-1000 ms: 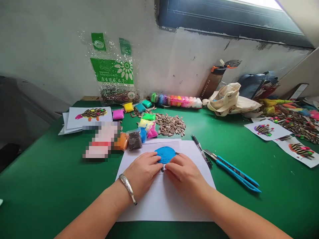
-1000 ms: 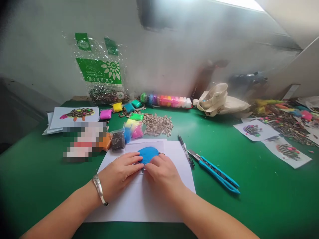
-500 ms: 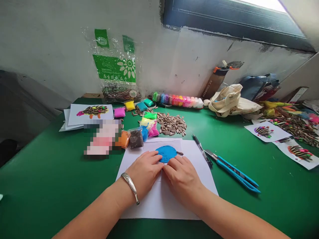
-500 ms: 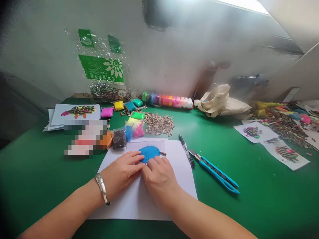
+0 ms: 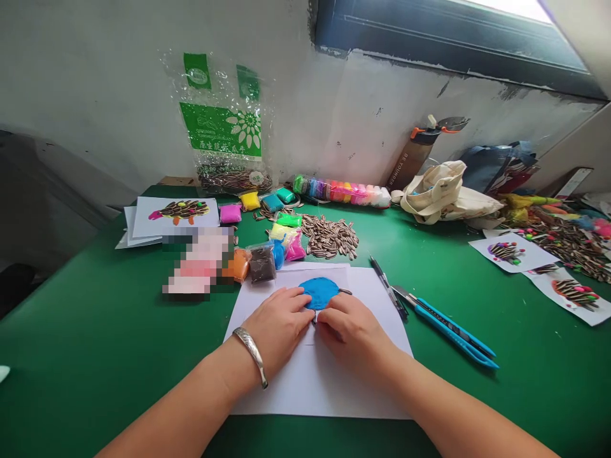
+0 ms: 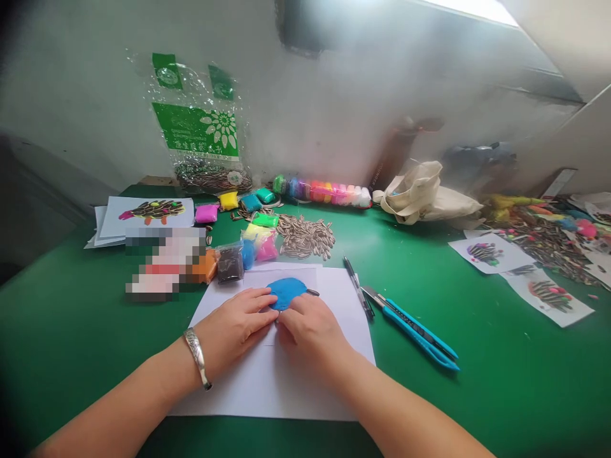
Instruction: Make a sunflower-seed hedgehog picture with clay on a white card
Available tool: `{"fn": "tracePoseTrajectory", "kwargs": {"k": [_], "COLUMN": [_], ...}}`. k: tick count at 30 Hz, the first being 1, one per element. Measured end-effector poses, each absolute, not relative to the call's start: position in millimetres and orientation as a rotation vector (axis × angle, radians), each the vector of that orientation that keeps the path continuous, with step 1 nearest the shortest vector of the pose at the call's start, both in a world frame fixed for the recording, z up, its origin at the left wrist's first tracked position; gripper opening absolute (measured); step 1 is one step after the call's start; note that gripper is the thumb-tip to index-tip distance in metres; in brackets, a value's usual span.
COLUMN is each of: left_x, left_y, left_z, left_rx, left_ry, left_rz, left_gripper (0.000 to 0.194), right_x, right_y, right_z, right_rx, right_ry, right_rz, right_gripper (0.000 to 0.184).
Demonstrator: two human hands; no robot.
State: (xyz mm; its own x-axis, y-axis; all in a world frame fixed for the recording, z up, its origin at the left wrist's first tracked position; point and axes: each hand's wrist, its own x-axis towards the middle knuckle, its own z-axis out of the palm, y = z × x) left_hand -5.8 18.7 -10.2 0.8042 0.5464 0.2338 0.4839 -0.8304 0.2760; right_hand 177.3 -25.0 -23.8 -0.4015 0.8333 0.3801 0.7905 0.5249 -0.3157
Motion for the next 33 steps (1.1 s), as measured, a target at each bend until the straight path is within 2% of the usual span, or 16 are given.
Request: {"fn": "tracePoseTrajectory", "kwargs": {"k": [7, 19, 24, 33], "left_x": [-6, -5, -5, -6], "left_y": [18, 18, 17, 14], "left_z": [-10, -10, -9, -8], "left_rx": [2.790, 2.738, 2.747, 2.742], "left_ry": [0.813, 0.810, 0.821, 0.835], "left_rz": [0.450, 0.390, 0.395, 0.483], "left_gripper": [0.021, 0.021, 0.020, 0.018], "right_x": [181, 174, 180, 195], "right_y": [-25, -25, -25, -19], "right_z": [-18, -29, -21, 0], "right_rx": [-1.341, -1.281, -1.261, -1.338], "right_ry": [-2.301, -2.285, -2.163, -1.801], "right_rz": [0.219, 0.105, 0.310, 0.779], "right_gripper": [0.025, 0.021, 0.021, 0.011]}}
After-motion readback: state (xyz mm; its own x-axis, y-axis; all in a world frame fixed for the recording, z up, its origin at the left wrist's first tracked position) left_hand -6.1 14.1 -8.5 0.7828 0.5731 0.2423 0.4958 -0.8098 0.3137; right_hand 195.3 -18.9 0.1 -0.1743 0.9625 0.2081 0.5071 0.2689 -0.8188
